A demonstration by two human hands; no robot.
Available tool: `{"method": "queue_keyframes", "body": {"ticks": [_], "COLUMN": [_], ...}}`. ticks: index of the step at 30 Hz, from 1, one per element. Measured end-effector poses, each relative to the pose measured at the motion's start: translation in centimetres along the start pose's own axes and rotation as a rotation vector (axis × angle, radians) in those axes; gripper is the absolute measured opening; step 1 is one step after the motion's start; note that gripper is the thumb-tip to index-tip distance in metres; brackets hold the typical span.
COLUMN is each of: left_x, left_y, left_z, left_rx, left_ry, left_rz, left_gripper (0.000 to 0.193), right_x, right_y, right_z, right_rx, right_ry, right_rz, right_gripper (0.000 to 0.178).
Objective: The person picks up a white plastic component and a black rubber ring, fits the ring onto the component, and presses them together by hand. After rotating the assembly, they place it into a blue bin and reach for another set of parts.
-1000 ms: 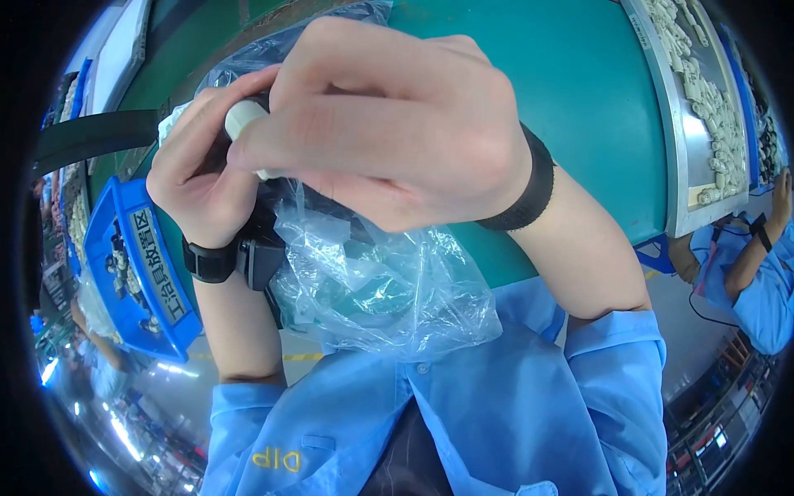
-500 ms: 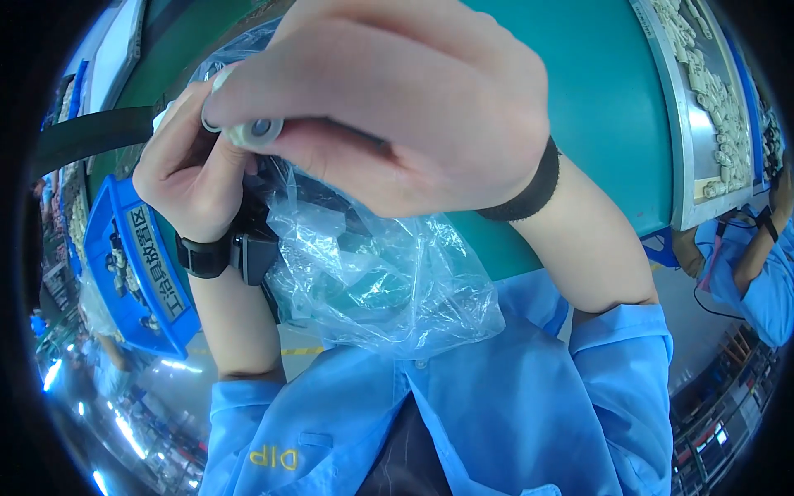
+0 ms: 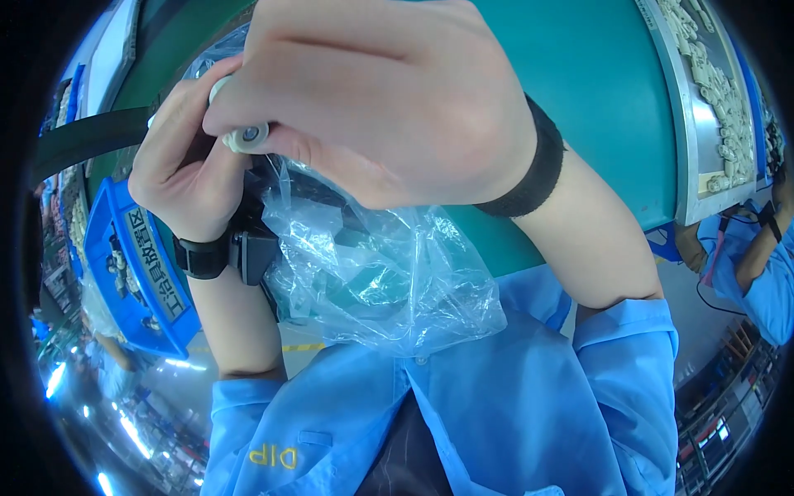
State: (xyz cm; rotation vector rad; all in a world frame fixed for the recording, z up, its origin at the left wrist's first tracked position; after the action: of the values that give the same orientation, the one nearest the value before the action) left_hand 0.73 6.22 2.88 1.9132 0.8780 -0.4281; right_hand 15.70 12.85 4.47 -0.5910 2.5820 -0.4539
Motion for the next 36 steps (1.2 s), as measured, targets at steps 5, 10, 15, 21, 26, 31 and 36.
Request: {"method": "queue_keyframes", "body": {"ticks": [5, 10, 15, 21, 26, 31, 36], "left_x": [0.1, 0.2, 0.3, 0.1, 0.2, 0.1, 0.3], "left_y": [-0.1, 0.3, 0.0, 0.7, 0.7, 0.5, 0.1], "left_z": [0.4, 0.0, 0.2, -0.1, -0.2, -0.1, -0.2], "left_rx": [-0.034, 0.052, 0.075, 0.083, 0.063, 0.068, 0.083], "left_ry": [0.013, -0.03, 0.042, 0.094, 0.08, 0.076, 0.15], "left_rz": [-0.022, -0.01, 0.046, 0.034, 0.051, 0.078, 0.188], "left_gripper": [0.035, 0.035, 0.034, 0.035, 0.033, 0.033, 0.034], "right_x": [0.0, -0.3, 0.7, 0.3, 0.2, 0.0, -0.1], "right_y": [-0.2, -0.4, 0.4, -0.1, -0.2, -0.3, -0.2], "right_z": [-0.1, -0.2, 1.2, 1.6, 1.6, 1.3, 1.3], "right_rx": [0.078, 0.156, 0.097, -0.129, -0.121, -0.059, -0.081], "right_ry": [-0.098, -0.19, -0.148, 0.034, 0.032, 0.033, 0.087], "right_rz": [0.015, 0.032, 0.024, 0.001, -0.002, -0.059, -0.018], "right_gripper": [0.019, 0.022, 0.025, 0.032, 0.033, 0.031, 0.026]}}
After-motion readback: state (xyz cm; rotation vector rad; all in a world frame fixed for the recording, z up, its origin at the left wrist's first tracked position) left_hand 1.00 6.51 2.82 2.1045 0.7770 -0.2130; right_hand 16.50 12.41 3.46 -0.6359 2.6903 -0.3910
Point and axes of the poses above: each hand's wrist, its own z-axis away from the middle knuckle, its own x-axis out of the palm, y = z × x, the point moved 6 cm from there along -z, towards the middle knuckle, and after that the axes turned 6 degrees about -x, right-handed, at the moved point
